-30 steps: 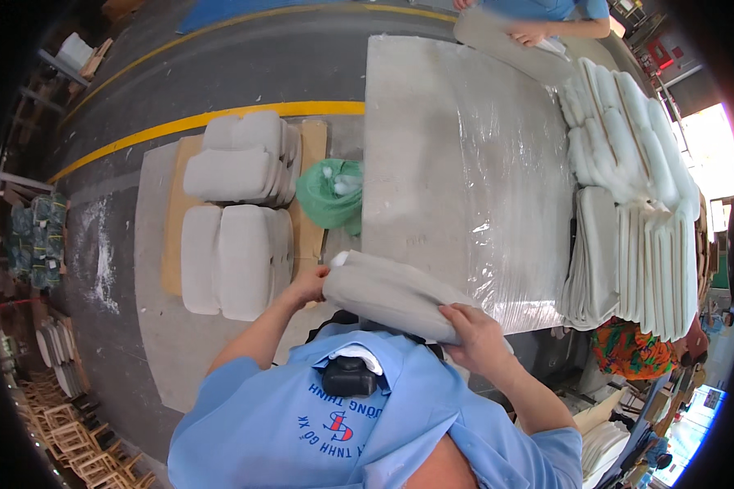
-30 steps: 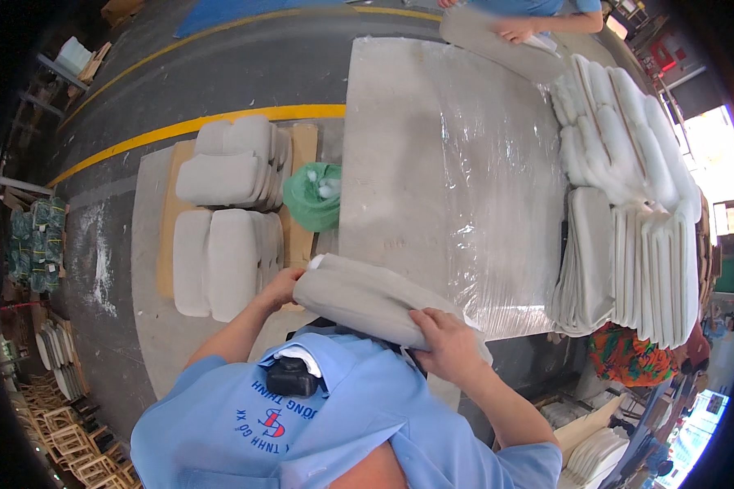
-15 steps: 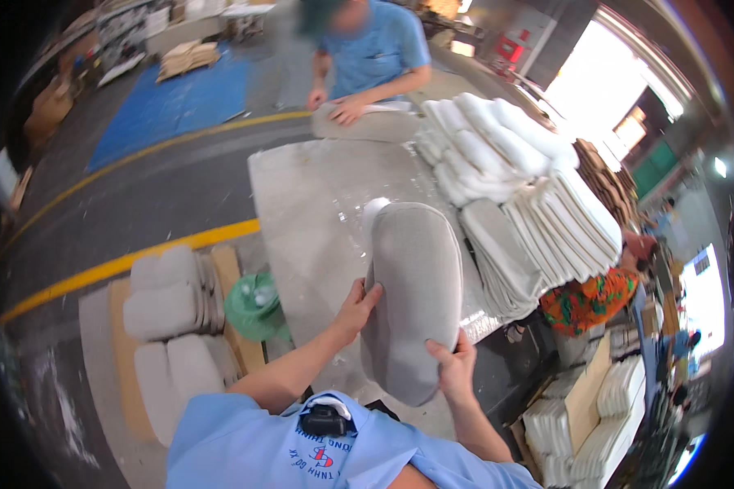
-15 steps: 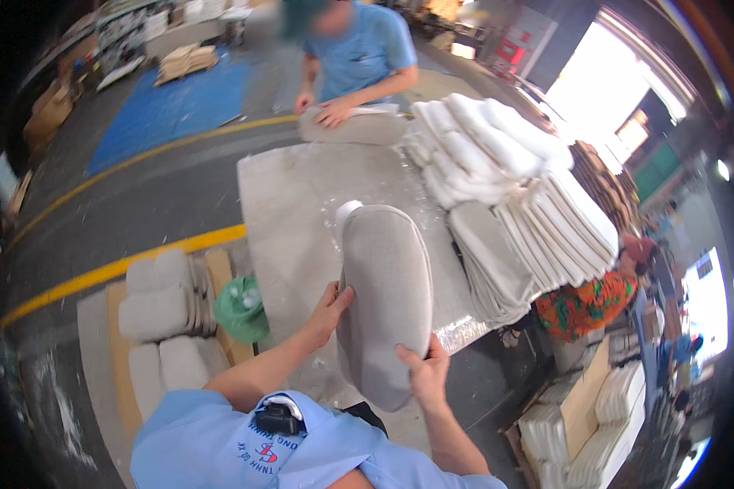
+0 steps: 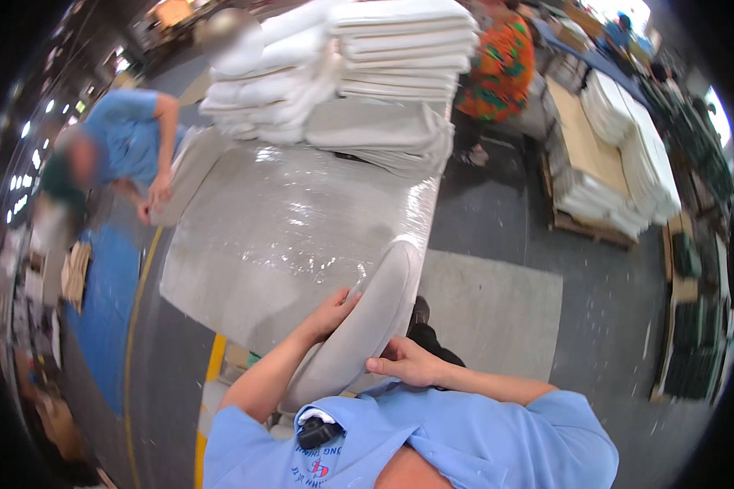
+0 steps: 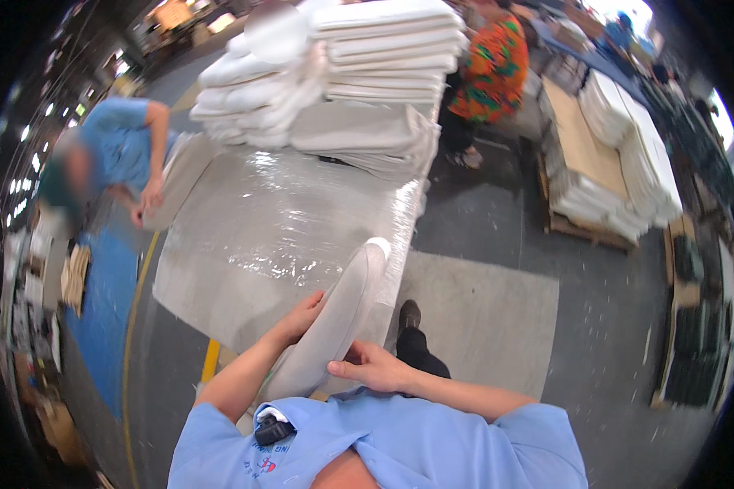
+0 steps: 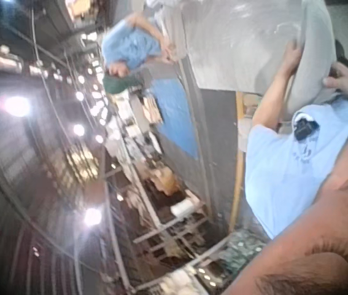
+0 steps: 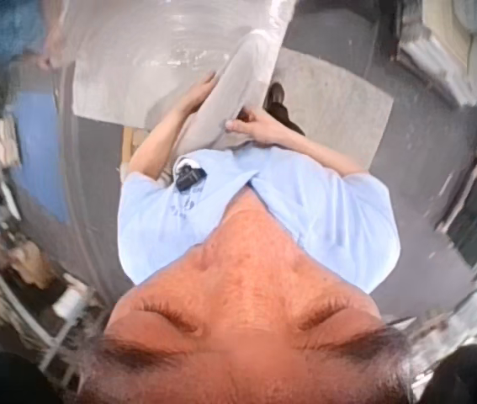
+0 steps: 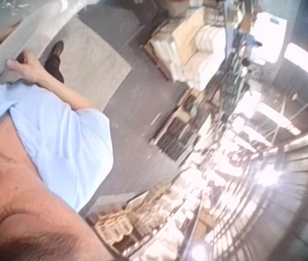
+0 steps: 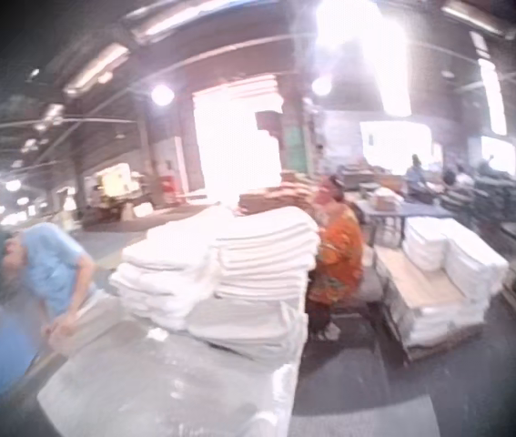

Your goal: The person inserts white foam inserts into gray fabric covers, aligns edges, and places the finished cushions on a nearby pallet. The person repeats this process for multiple cushions.

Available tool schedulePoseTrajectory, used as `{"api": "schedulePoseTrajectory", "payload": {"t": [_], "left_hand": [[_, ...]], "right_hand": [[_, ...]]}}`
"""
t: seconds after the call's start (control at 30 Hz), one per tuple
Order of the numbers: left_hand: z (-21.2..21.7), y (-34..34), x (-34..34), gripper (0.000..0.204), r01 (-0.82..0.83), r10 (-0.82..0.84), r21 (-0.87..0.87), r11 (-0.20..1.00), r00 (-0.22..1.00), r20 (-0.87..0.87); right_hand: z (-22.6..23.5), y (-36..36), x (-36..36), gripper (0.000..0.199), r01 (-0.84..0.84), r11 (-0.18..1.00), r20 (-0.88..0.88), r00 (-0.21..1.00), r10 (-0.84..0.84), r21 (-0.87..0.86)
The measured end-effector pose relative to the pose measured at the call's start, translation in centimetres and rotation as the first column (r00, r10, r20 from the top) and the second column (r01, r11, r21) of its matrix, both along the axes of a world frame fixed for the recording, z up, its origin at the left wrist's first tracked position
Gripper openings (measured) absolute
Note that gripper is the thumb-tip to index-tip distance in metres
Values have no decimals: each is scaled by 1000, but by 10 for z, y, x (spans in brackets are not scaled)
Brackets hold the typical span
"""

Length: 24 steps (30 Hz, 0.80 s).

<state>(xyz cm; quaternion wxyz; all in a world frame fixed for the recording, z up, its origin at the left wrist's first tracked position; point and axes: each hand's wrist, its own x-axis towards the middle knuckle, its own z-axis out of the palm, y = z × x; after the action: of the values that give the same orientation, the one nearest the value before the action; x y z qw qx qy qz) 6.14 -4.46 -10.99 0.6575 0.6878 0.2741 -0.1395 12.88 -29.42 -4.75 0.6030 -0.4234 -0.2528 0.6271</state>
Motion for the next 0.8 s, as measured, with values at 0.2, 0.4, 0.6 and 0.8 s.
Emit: {"api": "schedulePoseTrajectory", "payload": {"t": [0.2, 0.4, 0.6, 0.8], "left_hand": [[-9, -5, 15, 58, 37, -61, -185, 982, 990, -129], [-63, -9, 11, 57, 197, -170, 427, 883, 980, -100], [-62, -18, 65, 42, 132, -113, 159, 978, 986, -125], [-55, -8, 109, 30, -42, -112, -340, 939, 900, -421]], "right_hand": [[-25, -4, 6, 73, 28, 998, 12, 1000, -28, 53], [-41, -16, 54, 77, -238, 921, 192, 933, 306, -308], [-72, -59, 136, 35, 49, 893, 262, 962, 79, -448], [-56, -11, 214, 31, 283, 749, 448, 894, 21, -599]]}}
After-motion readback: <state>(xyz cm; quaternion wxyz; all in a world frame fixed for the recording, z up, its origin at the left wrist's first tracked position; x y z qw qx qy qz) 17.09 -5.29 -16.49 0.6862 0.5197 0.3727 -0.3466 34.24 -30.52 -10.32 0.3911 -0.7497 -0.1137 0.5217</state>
